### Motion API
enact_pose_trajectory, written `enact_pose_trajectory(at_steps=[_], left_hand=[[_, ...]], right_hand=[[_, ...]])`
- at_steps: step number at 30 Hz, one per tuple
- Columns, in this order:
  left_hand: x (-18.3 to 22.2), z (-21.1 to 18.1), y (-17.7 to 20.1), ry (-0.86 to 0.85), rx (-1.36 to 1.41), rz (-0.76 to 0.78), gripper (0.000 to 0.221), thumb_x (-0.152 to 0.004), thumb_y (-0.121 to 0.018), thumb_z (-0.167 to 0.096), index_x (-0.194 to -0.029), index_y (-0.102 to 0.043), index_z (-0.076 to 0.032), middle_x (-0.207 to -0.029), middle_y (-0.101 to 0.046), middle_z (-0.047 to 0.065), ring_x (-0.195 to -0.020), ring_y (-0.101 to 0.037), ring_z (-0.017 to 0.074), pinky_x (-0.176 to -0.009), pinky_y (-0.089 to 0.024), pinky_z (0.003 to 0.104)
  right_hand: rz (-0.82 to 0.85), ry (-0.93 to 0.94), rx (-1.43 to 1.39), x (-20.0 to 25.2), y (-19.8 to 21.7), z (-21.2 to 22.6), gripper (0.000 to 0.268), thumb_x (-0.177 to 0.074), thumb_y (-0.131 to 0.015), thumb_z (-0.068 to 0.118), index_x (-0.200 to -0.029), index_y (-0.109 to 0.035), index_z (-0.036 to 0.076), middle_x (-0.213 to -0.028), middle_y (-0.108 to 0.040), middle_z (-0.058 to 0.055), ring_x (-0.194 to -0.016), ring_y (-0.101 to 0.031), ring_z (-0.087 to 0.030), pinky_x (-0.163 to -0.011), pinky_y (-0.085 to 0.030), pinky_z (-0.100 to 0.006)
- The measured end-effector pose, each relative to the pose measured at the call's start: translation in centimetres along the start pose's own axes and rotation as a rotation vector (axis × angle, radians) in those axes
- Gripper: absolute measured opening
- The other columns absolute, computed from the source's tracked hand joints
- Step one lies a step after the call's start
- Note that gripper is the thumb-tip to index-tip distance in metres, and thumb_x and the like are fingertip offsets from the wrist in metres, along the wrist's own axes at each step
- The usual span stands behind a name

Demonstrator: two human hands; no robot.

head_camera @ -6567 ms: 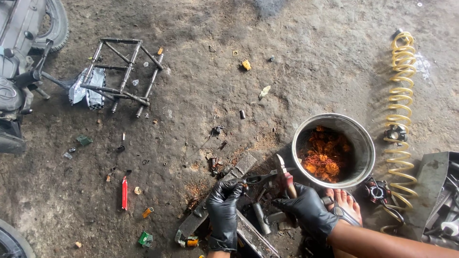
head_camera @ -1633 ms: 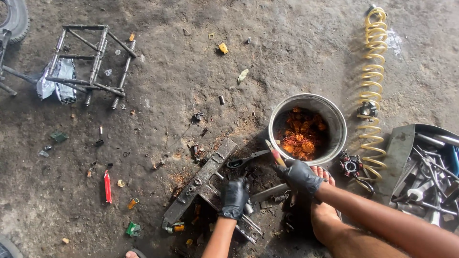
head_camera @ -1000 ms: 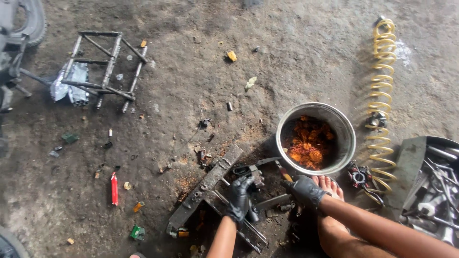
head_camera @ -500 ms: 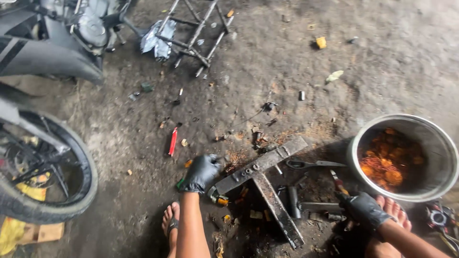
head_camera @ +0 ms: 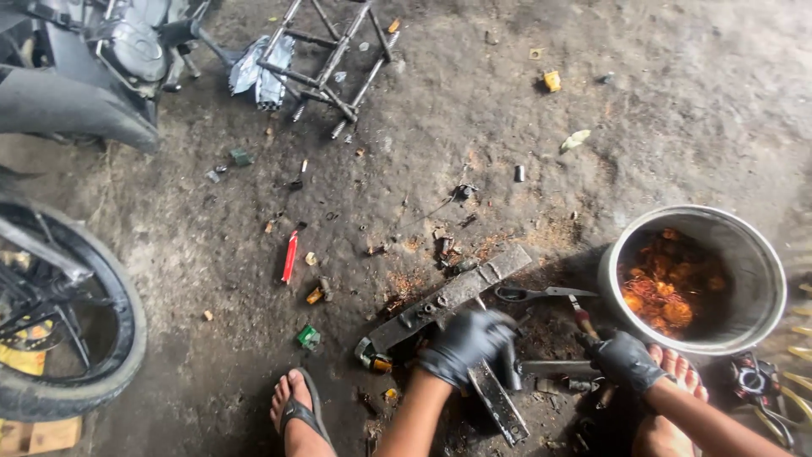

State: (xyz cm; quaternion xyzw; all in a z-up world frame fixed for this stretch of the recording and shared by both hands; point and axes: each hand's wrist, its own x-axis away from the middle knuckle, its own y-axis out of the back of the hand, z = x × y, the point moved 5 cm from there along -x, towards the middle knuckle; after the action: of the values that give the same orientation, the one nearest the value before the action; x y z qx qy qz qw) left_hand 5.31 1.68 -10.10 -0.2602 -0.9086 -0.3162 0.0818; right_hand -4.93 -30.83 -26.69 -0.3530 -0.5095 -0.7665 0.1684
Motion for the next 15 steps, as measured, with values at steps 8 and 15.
enact_pose_trajectory(at_steps=[8,15], left_hand=[[2.8,-6.3,-13.3,-0.125,-0.392,0.443,0.015,-0.093,-0.069,-0.011,-0.104,-0.078,-0.007,-0.092,-0.077,0.017,-0.083,-0.073,0.0309,-0.084,-0.055,0.047],[0.5,-2.9,-3.2,-0.441,-0.125,-0.547,0.007,-0.098,-0.075,-0.015,-0.094,-0.077,-0.010,-0.088,-0.078,0.008,-0.080,-0.078,0.0195,-0.071,-0.064,0.032]], right_hand=[[-0.041,-0.091,-0.225,1.0,2.9,2.9,0.058,-0.086,-0.058,0.063,-0.108,-0.074,0.012,-0.076,-0.077,-0.018,-0.075,-0.077,-0.033,-0.079,-0.058,-0.047],[-0.068,-0.171,-0.238,6.0,7.2,4.2,0.069,-0.088,-0.054,0.069,-0.095,-0.080,0.005,-0.080,-0.077,-0.021,-0.079,-0.075,-0.032,-0.083,-0.056,-0.045]])
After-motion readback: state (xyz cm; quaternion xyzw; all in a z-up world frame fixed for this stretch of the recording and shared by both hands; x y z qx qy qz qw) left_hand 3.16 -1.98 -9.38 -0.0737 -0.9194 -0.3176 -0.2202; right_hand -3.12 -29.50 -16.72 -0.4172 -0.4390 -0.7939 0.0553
